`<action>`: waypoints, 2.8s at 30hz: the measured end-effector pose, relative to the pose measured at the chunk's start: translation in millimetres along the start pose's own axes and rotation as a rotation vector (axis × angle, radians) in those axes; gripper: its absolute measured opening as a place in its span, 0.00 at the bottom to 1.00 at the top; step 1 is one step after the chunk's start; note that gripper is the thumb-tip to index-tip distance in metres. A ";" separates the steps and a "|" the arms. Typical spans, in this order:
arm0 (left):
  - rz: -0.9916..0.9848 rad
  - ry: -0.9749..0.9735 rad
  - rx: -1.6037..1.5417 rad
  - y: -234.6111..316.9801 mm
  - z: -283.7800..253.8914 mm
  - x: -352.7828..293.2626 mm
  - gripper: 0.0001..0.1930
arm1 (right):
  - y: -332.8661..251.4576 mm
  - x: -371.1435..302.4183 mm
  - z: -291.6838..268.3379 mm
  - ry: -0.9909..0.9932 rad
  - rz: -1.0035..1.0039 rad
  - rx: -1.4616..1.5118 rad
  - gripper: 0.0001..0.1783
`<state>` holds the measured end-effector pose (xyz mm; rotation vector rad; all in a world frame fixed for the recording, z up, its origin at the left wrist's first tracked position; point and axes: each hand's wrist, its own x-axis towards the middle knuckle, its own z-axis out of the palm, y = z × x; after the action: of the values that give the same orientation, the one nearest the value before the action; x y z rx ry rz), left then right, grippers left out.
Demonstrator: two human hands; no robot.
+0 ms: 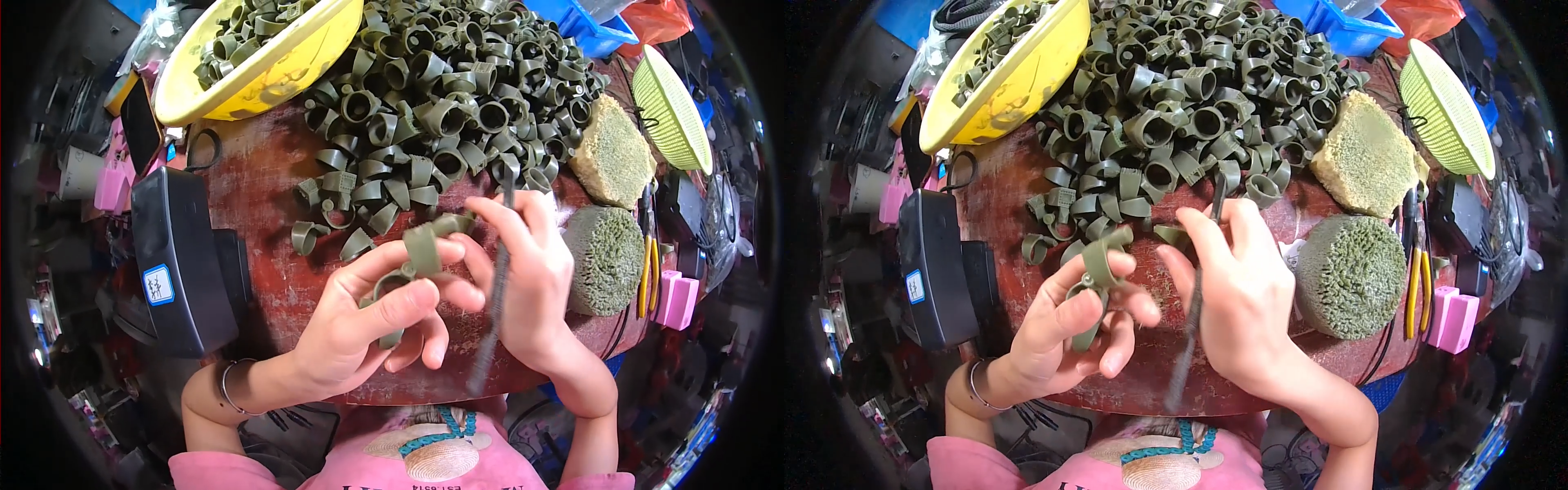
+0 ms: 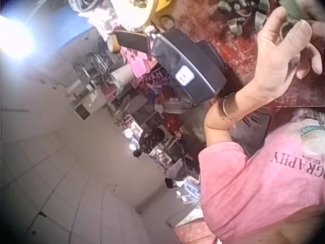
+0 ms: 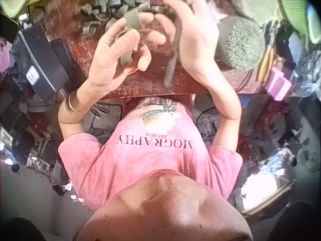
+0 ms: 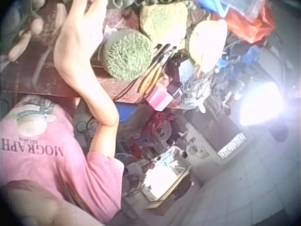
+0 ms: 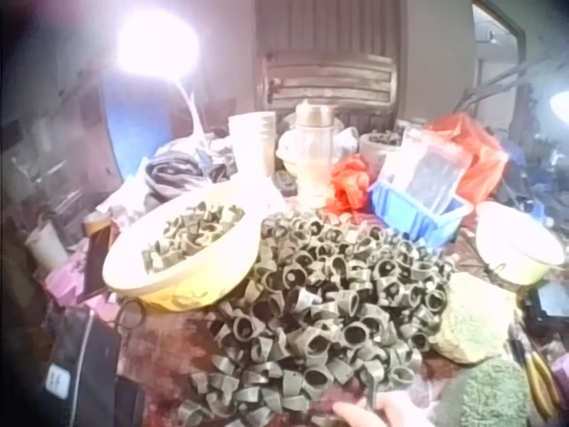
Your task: Cleaning and detailing small green plastic or resin jewelry components using a brush and a soldering iron-like tool.
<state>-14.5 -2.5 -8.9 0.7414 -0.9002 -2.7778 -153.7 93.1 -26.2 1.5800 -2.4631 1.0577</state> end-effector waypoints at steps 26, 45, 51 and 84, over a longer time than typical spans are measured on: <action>0.185 -0.033 0.314 10.7 9.8 -5.5 0.19 | -5.5 -30.8 -36.3 -0.066 -0.227 0.848 0.15; 0.289 -0.050 0.462 2.4 0.8 -2.6 0.19 | -6.6 -37.2 -34.9 -0.074 0.019 0.919 0.16; -0.063 0.109 0.118 13.4 14.3 -5.8 0.19 | -6.6 -33.9 -29.4 -0.008 -0.052 0.983 0.15; 0.601 0.121 1.048 4.6 7.8 -6.2 0.19 | -13.8 -21.1 -33.5 -0.242 0.176 0.771 0.12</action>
<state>-13.1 -0.6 1.8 0.5609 -2.1243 -1.6046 -143.0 124.9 -1.0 1.7387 -2.5244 2.1576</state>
